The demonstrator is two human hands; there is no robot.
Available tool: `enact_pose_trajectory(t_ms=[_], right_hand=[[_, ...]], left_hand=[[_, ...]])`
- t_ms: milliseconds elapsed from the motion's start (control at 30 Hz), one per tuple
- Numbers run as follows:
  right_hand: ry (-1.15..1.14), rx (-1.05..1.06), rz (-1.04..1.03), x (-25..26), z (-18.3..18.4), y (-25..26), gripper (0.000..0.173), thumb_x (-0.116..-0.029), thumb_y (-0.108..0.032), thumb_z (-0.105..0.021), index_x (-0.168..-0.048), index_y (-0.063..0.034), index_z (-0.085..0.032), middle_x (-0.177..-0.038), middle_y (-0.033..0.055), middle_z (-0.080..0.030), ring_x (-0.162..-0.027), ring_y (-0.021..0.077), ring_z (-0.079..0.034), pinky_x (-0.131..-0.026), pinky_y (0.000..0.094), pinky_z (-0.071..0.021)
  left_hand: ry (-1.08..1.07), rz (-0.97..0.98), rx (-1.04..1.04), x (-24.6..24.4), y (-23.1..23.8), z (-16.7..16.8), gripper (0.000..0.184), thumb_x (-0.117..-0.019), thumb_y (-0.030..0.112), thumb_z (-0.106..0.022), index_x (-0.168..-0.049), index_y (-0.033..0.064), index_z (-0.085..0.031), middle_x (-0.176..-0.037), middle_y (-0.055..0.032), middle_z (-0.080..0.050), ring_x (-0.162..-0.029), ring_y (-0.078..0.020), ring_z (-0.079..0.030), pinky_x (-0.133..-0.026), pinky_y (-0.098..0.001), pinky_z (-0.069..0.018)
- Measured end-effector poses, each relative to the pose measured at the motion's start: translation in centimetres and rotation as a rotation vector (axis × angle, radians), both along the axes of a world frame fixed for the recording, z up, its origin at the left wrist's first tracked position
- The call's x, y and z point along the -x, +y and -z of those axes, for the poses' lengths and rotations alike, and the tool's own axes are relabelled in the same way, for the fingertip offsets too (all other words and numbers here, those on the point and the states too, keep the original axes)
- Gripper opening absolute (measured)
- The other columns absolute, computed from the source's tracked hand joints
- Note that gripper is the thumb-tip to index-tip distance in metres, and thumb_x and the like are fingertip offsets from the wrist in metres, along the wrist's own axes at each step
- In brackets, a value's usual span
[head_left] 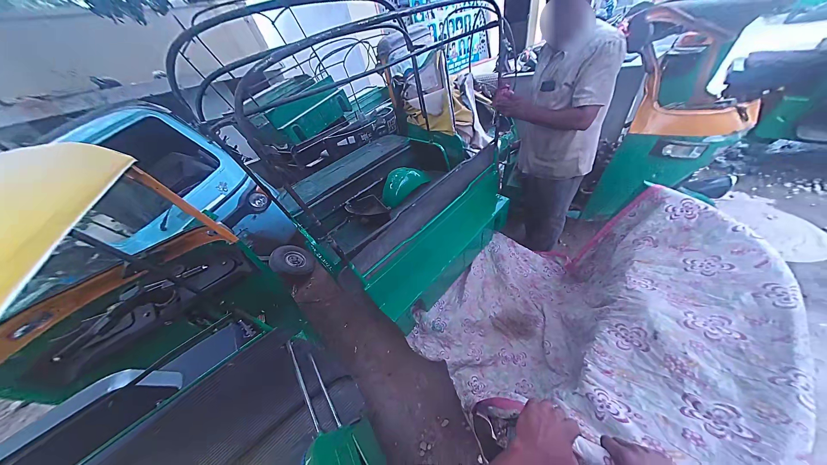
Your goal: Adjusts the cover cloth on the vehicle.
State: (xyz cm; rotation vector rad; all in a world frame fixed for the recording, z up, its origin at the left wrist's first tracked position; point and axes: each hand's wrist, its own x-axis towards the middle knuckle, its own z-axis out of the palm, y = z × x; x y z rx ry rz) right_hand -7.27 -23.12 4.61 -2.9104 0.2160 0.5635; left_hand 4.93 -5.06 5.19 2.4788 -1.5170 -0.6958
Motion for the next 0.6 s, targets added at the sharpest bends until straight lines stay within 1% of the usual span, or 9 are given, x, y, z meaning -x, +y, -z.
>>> enact_pose_trajectory(t_ms=[100, 233, 400, 433, 533, 600], right_hand=[[0.005, -0.019, 0.006, 0.1, 0.0, -0.1, 0.052, -0.0872, -0.059, -0.067, -0.101, -0.0091, -0.069, -0.095, 0.0167, -0.073, -0.088, 0.0405, -0.072, -0.071, 0.0649, -0.0541], [-0.010, -0.021, -0.007, -0.1, 0.8, -0.3, 0.055, -0.0863, -0.064, -0.066, -0.101, -0.0111, -0.070, -0.096, 0.0143, -0.074, -0.089, 0.0382, -0.072, -0.073, 0.0633, -0.0555], [-0.082, 0.013, -0.006, 0.3, 2.5, -0.8, 0.051, -0.0828, -0.065, -0.068, -0.098, -0.0156, -0.070, -0.092, 0.0093, -0.074, -0.084, 0.0339, -0.073, -0.070, 0.0597, -0.0563], [-0.070, 0.011, -0.005, 0.2, 2.5, -0.8, 0.051, -0.0831, -0.065, -0.067, -0.099, -0.0162, -0.070, -0.094, 0.0088, -0.074, -0.085, 0.0336, -0.073, -0.071, 0.0594, -0.0563], [-0.082, -0.004, -0.012, 0.3, 2.7, -1.0, 0.051, -0.0833, -0.065, -0.066, -0.099, -0.0161, -0.069, -0.093, 0.0083, -0.074, -0.085, 0.0329, -0.072, -0.070, 0.0589, -0.0563], [-0.102, -0.005, -0.020, 0.5, 2.9, -1.1, 0.052, -0.0826, -0.066, -0.067, -0.098, -0.0163, -0.069, -0.091, 0.0077, -0.073, -0.084, 0.0316, -0.072, -0.070, 0.0576, -0.0565]], left_hand=[[-0.001, -0.001, 0.007, 0.0, -0.1, 0.2, 0.031, -0.0868, 0.032, -0.065, -0.112, 0.0163, -0.072, -0.115, -0.0085, -0.073, -0.116, -0.0313, -0.065, -0.090, -0.0566, -0.0531], [-0.004, -0.003, 0.009, -0.2, 0.1, 0.1, 0.028, -0.0876, 0.032, -0.063, -0.109, 0.0169, -0.072, -0.114, -0.0074, -0.073, -0.115, -0.0300, -0.065, -0.089, -0.0554, -0.0531], [-0.030, -0.010, -0.027, 0.0, -0.3, 0.0, 0.027, -0.0882, 0.028, -0.061, -0.109, 0.0173, -0.072, -0.118, -0.0054, -0.072, -0.116, -0.0283, -0.065, -0.093, -0.0542, -0.0523], [-0.033, -0.017, -0.028, 0.1, -0.3, -0.1, 0.026, -0.0878, 0.028, -0.061, -0.109, 0.0172, -0.072, -0.118, -0.0053, -0.072, -0.115, -0.0284, -0.065, -0.093, -0.0539, -0.0524], [-0.072, -0.023, -0.007, 0.2, -0.4, 0.2, 0.025, -0.0847, 0.030, -0.063, -0.104, 0.0179, -0.072, -0.110, -0.0040, -0.073, -0.111, -0.0271, -0.067, -0.090, -0.0524, -0.0541], [-0.085, -0.024, -0.001, 0.2, -0.4, 0.5, 0.024, -0.0830, 0.032, -0.063, -0.101, 0.0184, -0.072, -0.107, -0.0026, -0.074, -0.108, -0.0261, -0.068, -0.086, -0.0525, -0.0550]])
